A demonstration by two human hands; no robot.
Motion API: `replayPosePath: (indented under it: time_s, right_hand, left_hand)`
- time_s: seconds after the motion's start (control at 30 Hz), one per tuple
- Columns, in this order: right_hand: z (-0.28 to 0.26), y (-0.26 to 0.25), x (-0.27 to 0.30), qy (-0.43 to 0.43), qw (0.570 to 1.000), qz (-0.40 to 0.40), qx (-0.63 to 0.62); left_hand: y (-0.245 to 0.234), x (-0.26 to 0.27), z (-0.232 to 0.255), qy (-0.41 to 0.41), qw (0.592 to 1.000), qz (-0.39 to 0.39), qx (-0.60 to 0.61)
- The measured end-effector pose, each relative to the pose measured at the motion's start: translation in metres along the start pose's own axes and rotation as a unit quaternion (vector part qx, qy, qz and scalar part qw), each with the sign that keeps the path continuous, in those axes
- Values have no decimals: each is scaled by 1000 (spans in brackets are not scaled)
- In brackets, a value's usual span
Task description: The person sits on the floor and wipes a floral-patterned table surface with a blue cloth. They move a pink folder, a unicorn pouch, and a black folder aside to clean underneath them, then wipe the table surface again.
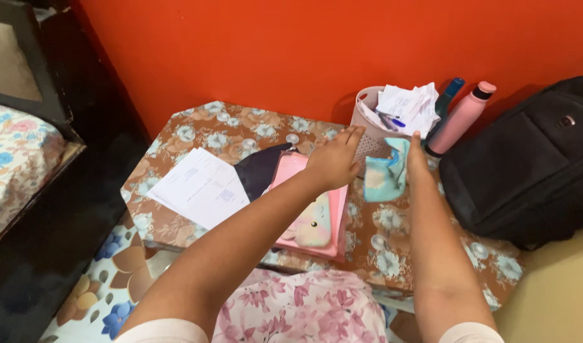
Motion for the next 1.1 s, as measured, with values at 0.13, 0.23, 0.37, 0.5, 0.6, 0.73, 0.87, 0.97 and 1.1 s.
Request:
replayPosePath:
  time_s: [0.13, 0.23, 0.37, 0.5, 0.6, 0.73, 0.87, 0.97, 1.1]
  right_hand:
    - [2, 0, -27, 15, 1000, 22, 0]
    - [3, 5, -44, 14, 999, -26, -45]
    - [-4, 2, -64, -40, 998, 6, -44]
    - [-7, -18, -69, -28, 994, 89, 52]
    - [-4, -28, -61, -18, 986, 132, 103]
    - [-7, -38, -39, -7, 945, 221, 243]
    - [-14, -29, -20, -27, 969, 192, 153]
    - [-35, -13, -13, -41, 994, 98, 4]
    - [-71, 12, -14, -86, 993, 59, 61]
  left_hand:
    - [16, -9, -12, -34, 998, -43, -14]
    - [23, -13, -23, -53, 997, -53, -24]
    - [29, -11, -36, -44, 999, -28, 6]
    - [40, -9, -50, -75, 995, -59, 16]
    - [46, -3, -54, -74, 996, -54, 25]
    - [40, 5, -54, -83, 994, -69, 34]
    - [23, 10, -55, -77, 995, -51, 35]
    - [11, 13, -65, -63, 997, -33, 26]
    - [-5, 20, -84, -80, 996, -16, 27]
Point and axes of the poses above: each hand's wrist, its own x-axis away from the middle knuckle, its own y-axis out of the palm, z = x × y, the point moved 4 cm from there along -x, towards the middle knuckle, and after that the axes turned 1 degree about -x, right-handed, at the moved point
